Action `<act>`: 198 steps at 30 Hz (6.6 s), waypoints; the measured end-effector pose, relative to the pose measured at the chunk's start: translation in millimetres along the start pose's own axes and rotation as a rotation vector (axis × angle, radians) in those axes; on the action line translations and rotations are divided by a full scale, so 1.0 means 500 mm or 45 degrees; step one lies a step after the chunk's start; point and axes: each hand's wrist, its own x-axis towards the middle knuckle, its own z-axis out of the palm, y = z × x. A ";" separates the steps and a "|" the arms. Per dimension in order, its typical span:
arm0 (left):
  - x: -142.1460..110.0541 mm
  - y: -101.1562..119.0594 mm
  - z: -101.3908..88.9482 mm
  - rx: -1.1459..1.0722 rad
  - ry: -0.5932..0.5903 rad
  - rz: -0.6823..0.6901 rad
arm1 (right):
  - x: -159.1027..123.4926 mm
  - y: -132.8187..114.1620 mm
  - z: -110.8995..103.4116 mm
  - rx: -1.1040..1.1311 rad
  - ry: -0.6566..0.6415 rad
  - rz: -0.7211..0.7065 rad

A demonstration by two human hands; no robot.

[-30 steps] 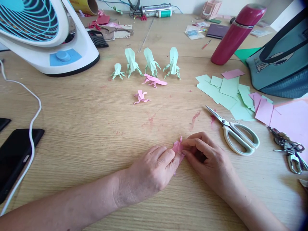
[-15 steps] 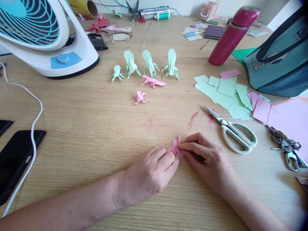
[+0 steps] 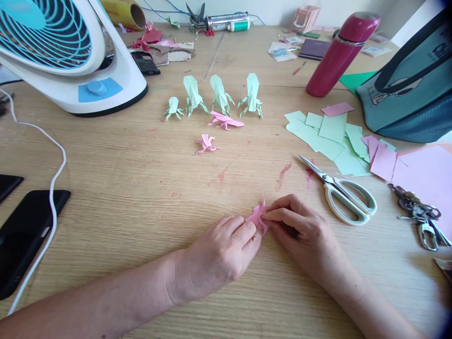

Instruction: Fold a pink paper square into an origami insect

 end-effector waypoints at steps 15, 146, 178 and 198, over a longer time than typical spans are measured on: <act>-0.003 -0.002 0.007 -0.026 0.006 -0.014 | 0.015 -0.018 0.007 -0.016 -0.027 0.163; 0.003 -0.033 -0.017 -0.604 -0.141 -0.167 | 0.019 0.035 -0.034 -0.342 -0.268 -0.330; -0.014 -0.009 -0.010 -0.049 -0.399 0.049 | 0.006 0.022 -0.033 -0.394 -0.233 -0.309; -0.011 -0.010 -0.014 -0.154 -0.429 -0.032 | 0.000 0.023 -0.045 -0.270 -0.244 -0.320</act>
